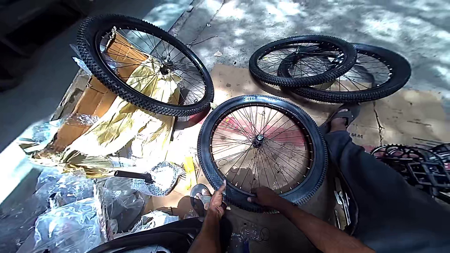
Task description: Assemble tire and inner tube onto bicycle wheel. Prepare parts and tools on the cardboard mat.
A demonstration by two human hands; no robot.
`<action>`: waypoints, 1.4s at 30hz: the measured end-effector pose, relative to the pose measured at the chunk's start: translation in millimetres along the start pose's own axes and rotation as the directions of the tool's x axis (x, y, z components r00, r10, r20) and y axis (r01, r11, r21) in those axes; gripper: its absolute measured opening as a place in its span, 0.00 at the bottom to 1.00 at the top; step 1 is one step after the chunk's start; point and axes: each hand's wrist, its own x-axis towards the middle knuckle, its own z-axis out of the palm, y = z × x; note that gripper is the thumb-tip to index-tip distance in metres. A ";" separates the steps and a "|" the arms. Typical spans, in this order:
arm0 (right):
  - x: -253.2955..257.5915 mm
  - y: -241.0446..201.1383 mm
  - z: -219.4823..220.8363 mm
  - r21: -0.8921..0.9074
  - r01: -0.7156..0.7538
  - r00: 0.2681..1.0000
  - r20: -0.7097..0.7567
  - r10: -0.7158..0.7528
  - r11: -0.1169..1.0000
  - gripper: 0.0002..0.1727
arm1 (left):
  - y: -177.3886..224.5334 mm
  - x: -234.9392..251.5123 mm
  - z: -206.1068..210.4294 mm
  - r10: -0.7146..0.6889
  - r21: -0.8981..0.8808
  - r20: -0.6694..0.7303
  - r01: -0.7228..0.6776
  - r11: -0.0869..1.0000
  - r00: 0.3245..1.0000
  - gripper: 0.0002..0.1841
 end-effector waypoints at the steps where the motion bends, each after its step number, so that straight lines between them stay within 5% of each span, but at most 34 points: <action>1: -5.8 -2.7 -6.9 -0.076 -0.015 1.000 0.026 0.017 0.997 0.33 | 6.7 2.3 4.3 0.077 -0.035 -0.049 -0.079 0.996 0.996 0.28; 4: -28.0 -37.6 -28.1 -0.253 -0.130 0.991 -0.044 0.123 0.959 0.25 | 42.6 10.4 21.5 0.319 0.043 -0.277 -0.320 0.946 0.906 0.36; 7: -18.8 -53.8 -19.2 -0.122 0.068 0.954 -0.284 -0.100 0.990 0.21 | 60.5 14.5 31.6 0.354 0.281 -0.290 -0.274 0.920 0.889 0.58; 10: 16.3 -61.3 -7.8 0.099 0.191 0.966 -0.197 -0.169 0.977 0.31 | 42.4 17.0 28.3 0.309 0.424 -0.343 -0.147 0.893 0.887 0.41; 13: 35.4 -59.2 0.6 0.201 0.061 0.991 -0.128 -0.036 0.978 0.29 | 22.1 11.6 16.9 0.200 0.282 -0.270 -0.121 0.952 0.942 0.30; 17: 29.5 -52.1 6.4 0.165 -0.074 0.980 -0.169 0.102 0.984 0.24 | -1.2 11.8 -3.1 0.064 0.061 -0.082 -0.059 0.996 0.995 0.30; 20: 21.8 -34.9 2.6 0.072 0.006 0.997 -0.082 -0.001 0.997 0.26 | 0.6 3.2 -2.9 0.028 -0.049 -0.015 -0.029 0.998 1.000 0.27; 22: 9.6 -28.5 -8.3 -0.062 0.028 0.999 -0.031 -0.030 0.998 0.25 | 15.6 4.9 3.8 0.121 -0.118 -0.067 -0.128 0.985 0.990 0.26; 25: -18.7 -40.0 -15.6 -0.157 0.015 0.984 -0.175 -0.043 0.988 0.18 | 43.7 14.4 21.2 0.317 0.058 -0.278 -0.313 0.948 0.907 0.36; 27: -19.6 -46.0 -11.3 -0.083 0.085 0.953 -0.283 -0.105 0.993 0.19 | 53.7 14.1 33.5 0.365 0.263 -0.288 -0.293 0.919 0.885 0.53; 28: -14.9 -47.5 -5.8 -0.015 0.108 0.957 -0.269 -0.108 0.994 0.22 | 49.6 15.2 35.8 0.361 0.341 -0.307 -0.252 0.906 0.881 0.53; 30: -1.8 -47.1 4.4 0.104 0.092 0.978 -0.197 -0.070 0.990 0.29 | 36.4 16.9 34.1 0.324 0.425 -0.344 -0.162 0.891 0.881 0.41; 33: 11.7 -33.1 11.9 0.145 0.059 0.988 -0.152 -0.036 0.988 0.28 | 15.2 13.5 16.3 0.195 0.284 -0.234 -0.125 0.951 0.953 0.31; 39: -2.3 -17.2 18.7 0.098 0.017 0.972 -0.237 0.006 0.995 0.23 | -13.4 3.4 -3.7 0.029 0.034 -0.033 -0.028 0.999 0.999 0.26; 42: -9.1 -6.5 10.5 0.049 0.037 0.988 -0.154 -0.029 0.998 0.24 | -14.2 -2.0 -1.2 -0.013 0.010 0.023 0.013 1.000 1.000 0.23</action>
